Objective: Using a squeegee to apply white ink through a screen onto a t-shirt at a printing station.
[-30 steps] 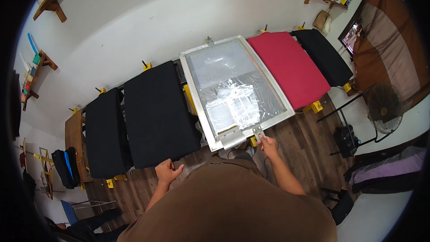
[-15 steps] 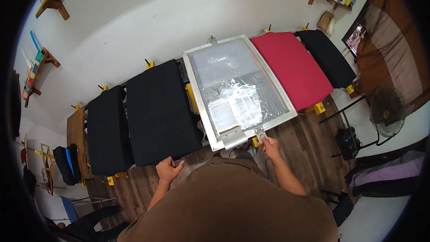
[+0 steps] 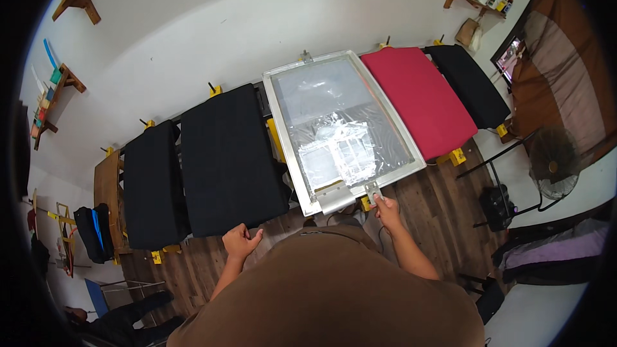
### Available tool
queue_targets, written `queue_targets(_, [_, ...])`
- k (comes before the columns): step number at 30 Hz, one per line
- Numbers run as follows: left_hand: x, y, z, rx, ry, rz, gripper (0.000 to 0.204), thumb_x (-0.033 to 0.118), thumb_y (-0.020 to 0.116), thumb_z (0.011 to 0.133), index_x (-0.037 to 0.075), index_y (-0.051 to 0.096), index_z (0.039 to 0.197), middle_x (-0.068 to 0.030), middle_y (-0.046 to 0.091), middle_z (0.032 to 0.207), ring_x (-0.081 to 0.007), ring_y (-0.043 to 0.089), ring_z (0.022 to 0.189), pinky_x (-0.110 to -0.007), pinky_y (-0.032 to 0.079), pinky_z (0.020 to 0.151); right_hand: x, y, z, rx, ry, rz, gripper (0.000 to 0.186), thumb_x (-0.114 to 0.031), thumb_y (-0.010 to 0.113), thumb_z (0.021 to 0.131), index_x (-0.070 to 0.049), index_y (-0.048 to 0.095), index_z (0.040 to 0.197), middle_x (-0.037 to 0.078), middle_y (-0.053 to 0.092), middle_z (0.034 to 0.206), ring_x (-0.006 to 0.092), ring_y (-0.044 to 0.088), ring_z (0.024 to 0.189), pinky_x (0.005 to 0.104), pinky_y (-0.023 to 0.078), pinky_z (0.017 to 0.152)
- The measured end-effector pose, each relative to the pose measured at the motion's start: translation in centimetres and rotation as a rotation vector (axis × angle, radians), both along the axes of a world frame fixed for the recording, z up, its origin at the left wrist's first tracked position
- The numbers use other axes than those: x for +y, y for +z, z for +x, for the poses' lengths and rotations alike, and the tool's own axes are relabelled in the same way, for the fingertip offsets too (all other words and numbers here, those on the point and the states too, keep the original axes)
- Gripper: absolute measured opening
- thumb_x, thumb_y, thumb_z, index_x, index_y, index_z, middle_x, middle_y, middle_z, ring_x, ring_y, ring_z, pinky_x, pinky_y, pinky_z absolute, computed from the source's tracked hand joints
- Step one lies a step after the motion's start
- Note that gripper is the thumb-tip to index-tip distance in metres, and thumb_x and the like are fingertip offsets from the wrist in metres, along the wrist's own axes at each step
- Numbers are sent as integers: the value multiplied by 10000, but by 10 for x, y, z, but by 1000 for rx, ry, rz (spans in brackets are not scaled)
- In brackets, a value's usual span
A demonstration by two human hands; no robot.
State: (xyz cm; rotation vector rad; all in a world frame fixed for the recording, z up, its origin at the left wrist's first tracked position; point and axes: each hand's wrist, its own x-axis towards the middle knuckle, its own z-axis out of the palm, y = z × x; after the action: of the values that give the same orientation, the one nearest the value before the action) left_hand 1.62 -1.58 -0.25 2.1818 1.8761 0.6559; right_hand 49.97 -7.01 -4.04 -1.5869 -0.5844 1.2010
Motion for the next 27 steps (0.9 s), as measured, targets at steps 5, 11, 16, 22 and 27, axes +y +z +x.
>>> queue_targets(5, [0,1,0,-5,0,22,559,509,821,703,116,452,555,-57,502,498,-283,547,463,-386,405,466,-1,1,0,0,2,-7,408,-391,658,1013,-35,645,814,-12,513,574,70,436,471,244,379,497])
queue_targets(11, [1,1,0,6,-8,38,560,516,824,696,123,452,553,-53,500,491,-280,550,458,-386,408,461,-1,0,0,-2,-2,-1,412,-400,659,1011,-35,649,821,-12,516,576,68,436,471,244,381,498])
queue_targets(16, [1,1,0,-2,-13,33,561,514,827,694,124,450,549,-48,496,489,-278,551,457,-386,409,460,-1,0,0,-7,-1,-11,416,-408,660,1009,-33,654,828,-14,517,578,66,436,473,243,383,498])
queue_targets(22, [1,0,-1,15,-17,5,575,555,796,710,124,446,561,-53,506,513,-284,555,481,-395,411,473,-1,0,-1,-1,-8,-3,421,-410,661,1008,-30,658,827,-16,515,578,67,437,477,243,374,497])
queue_targets(27, [1,-3,-1,17,-14,3,581,561,793,714,122,445,560,-55,505,512,-288,553,479,-396,409,472,-2,-5,5,7,25,-19,378,-396,669,1005,-50,680,853,34,678,730,60,487,499,234,403,501])
